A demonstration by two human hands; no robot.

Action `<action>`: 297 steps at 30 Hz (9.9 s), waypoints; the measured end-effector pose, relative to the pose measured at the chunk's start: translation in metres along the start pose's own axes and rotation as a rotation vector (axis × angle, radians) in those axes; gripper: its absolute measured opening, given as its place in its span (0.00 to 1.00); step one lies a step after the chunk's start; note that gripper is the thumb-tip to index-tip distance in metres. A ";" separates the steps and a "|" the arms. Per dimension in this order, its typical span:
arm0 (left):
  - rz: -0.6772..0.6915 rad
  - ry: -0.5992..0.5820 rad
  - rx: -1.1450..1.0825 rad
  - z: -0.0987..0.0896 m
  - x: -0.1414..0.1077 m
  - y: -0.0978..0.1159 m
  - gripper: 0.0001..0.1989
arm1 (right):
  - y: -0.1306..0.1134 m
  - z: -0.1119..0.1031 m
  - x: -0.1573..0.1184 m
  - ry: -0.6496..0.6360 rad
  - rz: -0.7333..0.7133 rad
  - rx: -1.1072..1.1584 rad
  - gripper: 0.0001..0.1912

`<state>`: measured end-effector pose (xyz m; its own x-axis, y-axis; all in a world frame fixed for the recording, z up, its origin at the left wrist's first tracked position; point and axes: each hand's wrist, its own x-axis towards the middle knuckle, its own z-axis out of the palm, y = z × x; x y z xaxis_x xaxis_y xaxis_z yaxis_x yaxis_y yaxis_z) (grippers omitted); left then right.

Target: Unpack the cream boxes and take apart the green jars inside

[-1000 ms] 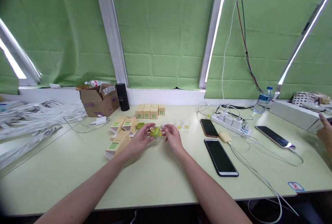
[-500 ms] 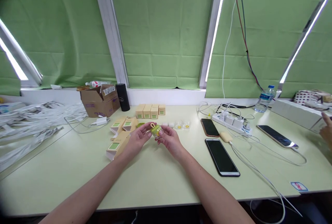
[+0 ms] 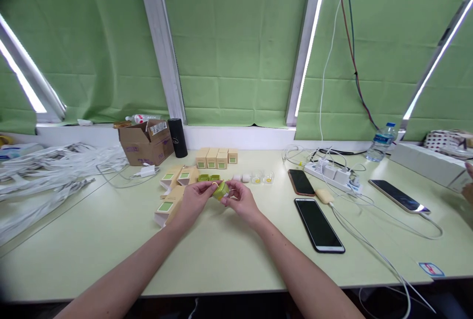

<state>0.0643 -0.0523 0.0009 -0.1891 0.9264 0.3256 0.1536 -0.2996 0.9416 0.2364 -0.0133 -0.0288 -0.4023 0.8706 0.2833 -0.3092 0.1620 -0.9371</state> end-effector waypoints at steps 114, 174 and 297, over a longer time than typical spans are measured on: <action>-0.342 -0.152 -0.394 0.000 -0.004 0.003 0.07 | -0.015 0.000 -0.013 -0.144 -0.590 -0.737 0.29; -0.218 -0.315 -0.461 0.010 -0.007 -0.009 0.36 | -0.011 0.000 -0.012 0.091 -0.761 -0.839 0.25; 0.267 -0.075 0.328 0.010 -0.013 -0.004 0.17 | -0.011 -0.008 -0.008 0.051 -0.785 -1.270 0.16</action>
<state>0.0760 -0.0609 -0.0085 -0.0319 0.8438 0.5357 0.4905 -0.4538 0.7440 0.2495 -0.0182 -0.0225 -0.4553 0.3825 0.8040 0.5208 0.8468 -0.1079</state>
